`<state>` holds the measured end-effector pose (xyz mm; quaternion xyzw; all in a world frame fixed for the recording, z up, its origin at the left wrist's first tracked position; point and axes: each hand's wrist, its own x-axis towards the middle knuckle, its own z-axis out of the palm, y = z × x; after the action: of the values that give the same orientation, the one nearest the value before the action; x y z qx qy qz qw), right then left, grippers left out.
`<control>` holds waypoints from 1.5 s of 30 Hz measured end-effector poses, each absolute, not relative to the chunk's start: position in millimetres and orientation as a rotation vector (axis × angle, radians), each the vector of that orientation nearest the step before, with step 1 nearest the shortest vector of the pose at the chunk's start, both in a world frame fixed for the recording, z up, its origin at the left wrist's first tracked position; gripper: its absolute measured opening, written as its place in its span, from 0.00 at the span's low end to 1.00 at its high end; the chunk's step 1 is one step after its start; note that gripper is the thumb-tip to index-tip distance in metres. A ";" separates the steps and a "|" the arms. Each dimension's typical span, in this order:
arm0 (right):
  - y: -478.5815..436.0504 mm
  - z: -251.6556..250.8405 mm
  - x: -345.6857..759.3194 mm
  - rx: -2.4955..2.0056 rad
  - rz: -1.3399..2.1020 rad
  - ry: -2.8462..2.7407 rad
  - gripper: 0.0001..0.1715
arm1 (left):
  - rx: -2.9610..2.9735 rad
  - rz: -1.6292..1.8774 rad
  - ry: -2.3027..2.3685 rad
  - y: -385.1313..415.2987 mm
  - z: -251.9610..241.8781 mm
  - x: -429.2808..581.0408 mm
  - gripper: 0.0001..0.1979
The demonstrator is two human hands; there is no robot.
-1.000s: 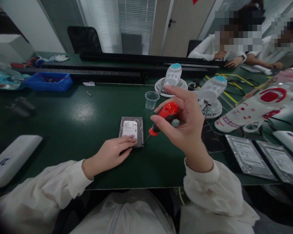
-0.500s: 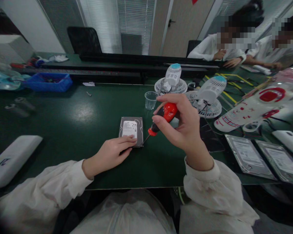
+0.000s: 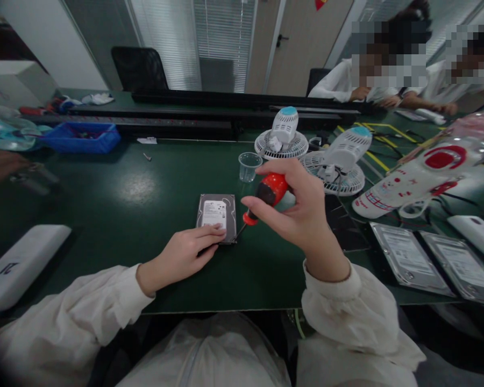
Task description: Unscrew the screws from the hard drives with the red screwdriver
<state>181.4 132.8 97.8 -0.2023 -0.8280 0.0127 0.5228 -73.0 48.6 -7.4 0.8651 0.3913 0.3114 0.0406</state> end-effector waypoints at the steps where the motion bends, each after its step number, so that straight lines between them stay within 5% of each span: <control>1: 133.7 98.2 181.1 -0.497 -0.050 -1.972 0.25 | 2.649 0.956 1.194 48.6 -7.6 -72.9 0.13; 8: 131.3 97.9 181.0 -0.429 0.412 -2.089 0.30 | 2.640 0.927 1.220 48.0 -8.7 -73.0 0.14; 14: 134.8 98.1 181.3 -0.524 0.051 -1.994 0.22 | 2.646 0.934 1.206 48.1 -8.1 -73.4 0.14; 23: 127.5 93.6 179.0 -0.428 0.484 -1.992 0.27 | 2.643 0.944 1.208 48.3 -7.3 -71.8 0.14; 27: 129.0 94.3 179.7 -0.531 0.341 -1.886 0.15 | 2.649 0.956 1.201 48.5 -6.9 -72.3 0.13; 34: 129.4 97.0 171.1 -0.539 0.240 -1.840 0.20 | 2.650 0.938 1.201 48.6 -6.4 -72.5 0.13; 38: 127.7 97.1 167.7 -0.488 0.202 -1.829 0.34 | 2.647 0.926 1.212 48.4 -6.2 -72.1 0.14; 45: 132.4 90.6 171.9 -0.493 0.065 -1.861 0.23 | 2.637 0.935 1.214 48.3 -7.6 -71.9 0.13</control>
<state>171.9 132.4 90.6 -0.2100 -0.7932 0.0276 0.5709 -71.9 48.3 -7.6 0.8637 0.3975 0.3063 0.0459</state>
